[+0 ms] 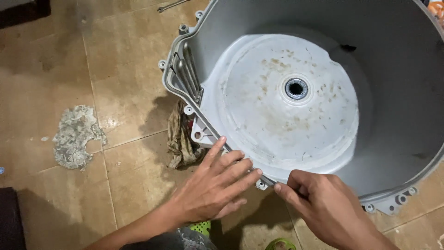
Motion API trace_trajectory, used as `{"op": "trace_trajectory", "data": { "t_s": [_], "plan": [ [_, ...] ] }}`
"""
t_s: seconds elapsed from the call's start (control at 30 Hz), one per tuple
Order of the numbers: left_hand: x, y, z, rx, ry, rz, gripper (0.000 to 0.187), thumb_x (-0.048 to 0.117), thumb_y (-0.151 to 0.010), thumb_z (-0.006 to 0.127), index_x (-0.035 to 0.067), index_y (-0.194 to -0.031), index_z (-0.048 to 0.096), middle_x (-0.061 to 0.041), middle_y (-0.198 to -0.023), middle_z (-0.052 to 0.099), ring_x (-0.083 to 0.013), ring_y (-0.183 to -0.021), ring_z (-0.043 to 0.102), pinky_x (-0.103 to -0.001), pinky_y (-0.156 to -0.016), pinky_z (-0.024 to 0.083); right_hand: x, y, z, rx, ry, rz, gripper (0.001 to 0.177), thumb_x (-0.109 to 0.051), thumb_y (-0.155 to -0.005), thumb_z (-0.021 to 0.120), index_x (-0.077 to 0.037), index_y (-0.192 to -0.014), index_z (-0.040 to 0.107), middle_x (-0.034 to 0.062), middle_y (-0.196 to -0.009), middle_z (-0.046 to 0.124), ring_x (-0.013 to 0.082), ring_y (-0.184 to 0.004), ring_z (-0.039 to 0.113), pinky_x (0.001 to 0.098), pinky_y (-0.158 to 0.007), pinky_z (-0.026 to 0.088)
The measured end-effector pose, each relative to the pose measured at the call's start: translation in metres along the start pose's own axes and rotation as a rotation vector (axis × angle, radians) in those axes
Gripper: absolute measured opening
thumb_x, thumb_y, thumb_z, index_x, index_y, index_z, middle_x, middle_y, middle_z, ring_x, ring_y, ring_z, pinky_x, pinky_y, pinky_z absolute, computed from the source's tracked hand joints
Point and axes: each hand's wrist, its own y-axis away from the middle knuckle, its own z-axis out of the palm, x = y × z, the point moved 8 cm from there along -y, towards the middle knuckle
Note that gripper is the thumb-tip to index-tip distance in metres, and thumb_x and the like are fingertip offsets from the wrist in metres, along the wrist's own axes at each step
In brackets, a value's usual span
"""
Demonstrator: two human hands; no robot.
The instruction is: Installing a rubber seal onto the rim of a washing machine outer tub assembly
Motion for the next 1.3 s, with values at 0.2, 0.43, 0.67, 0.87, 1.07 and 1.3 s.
{"op": "trace_trajectory", "data": {
  "t_s": [0.2,0.43,0.67,0.87,1.07,1.3],
  "plan": [
    [0.001,-0.003,0.007,0.017,0.03,0.025,0.058,0.03,-0.09,0.074,0.009,-0.141,0.055,-0.01,-0.131,0.053,-0.0299,-0.13,0.046,-0.064,-0.126,0.015,0.002,-0.003,-0.004,0.04,0.013,-0.015,0.046,-0.058,-0.091,0.068,-0.018,-0.068,0.074,-0.004,-0.054,0.069,0.0132,-0.051,0.058,0.027,-0.057,0.048],
    [0.017,-0.007,0.017,-0.016,0.007,0.136,0.052,0.034,-0.102,0.065,0.006,-0.144,0.053,-0.009,-0.125,0.053,-0.0266,-0.123,0.043,-0.06,-0.125,0.019,0.002,-0.006,-0.005,0.082,0.044,-0.035,0.049,-0.06,-0.089,0.068,-0.017,-0.066,0.071,-0.0034,-0.053,0.068,0.0153,-0.052,0.06,0.0289,-0.059,0.05],
    [0.015,-0.008,0.016,0.015,-0.027,0.102,0.049,0.034,-0.1,0.071,0.01,-0.141,0.058,-0.003,-0.12,0.053,-0.0227,-0.121,0.041,-0.054,-0.121,0.017,0.024,-0.001,-0.012,0.062,0.097,0.022,0.043,-0.059,-0.089,0.069,-0.021,-0.07,0.073,-0.0073,-0.055,0.074,0.0112,-0.049,0.06,0.026,-0.057,0.05],
    [0.017,-0.011,0.011,0.042,-0.037,0.097,0.048,0.029,-0.092,0.076,0.01,-0.134,0.062,-0.004,-0.121,0.052,-0.0232,-0.117,0.044,-0.053,-0.119,0.024,0.064,0.005,-0.013,-0.042,0.09,0.202,0.033,-0.053,-0.087,0.076,-0.023,-0.075,0.082,-0.0081,-0.057,0.08,0.0075,-0.051,0.063,0.0209,-0.059,0.049],
    [0.02,-0.014,0.009,0.026,-0.017,0.115,0.05,0.029,-0.092,0.075,0.008,-0.135,0.062,-0.007,-0.122,0.055,-0.0261,-0.117,0.047,-0.055,-0.118,0.024,0.07,0.007,-0.017,0.01,0.12,0.19,0.03,-0.053,-0.085,0.077,-0.025,-0.073,0.08,-0.011,-0.06,0.082,0.0059,-0.049,0.067,0.0196,-0.056,0.051],
    [0.049,-0.039,0.02,-0.062,-0.033,0.301,0.056,0.03,-0.095,0.067,0.004,-0.143,0.053,-0.009,-0.127,0.053,-0.0253,-0.116,0.047,-0.045,-0.105,0.029,0.077,0.002,-0.016,0.172,0.014,0.037,0.035,-0.052,-0.08,0.082,-0.021,-0.069,0.071,-0.0088,-0.059,0.074,0.0114,-0.053,0.066,0.0268,-0.06,0.054]
  ]
}}
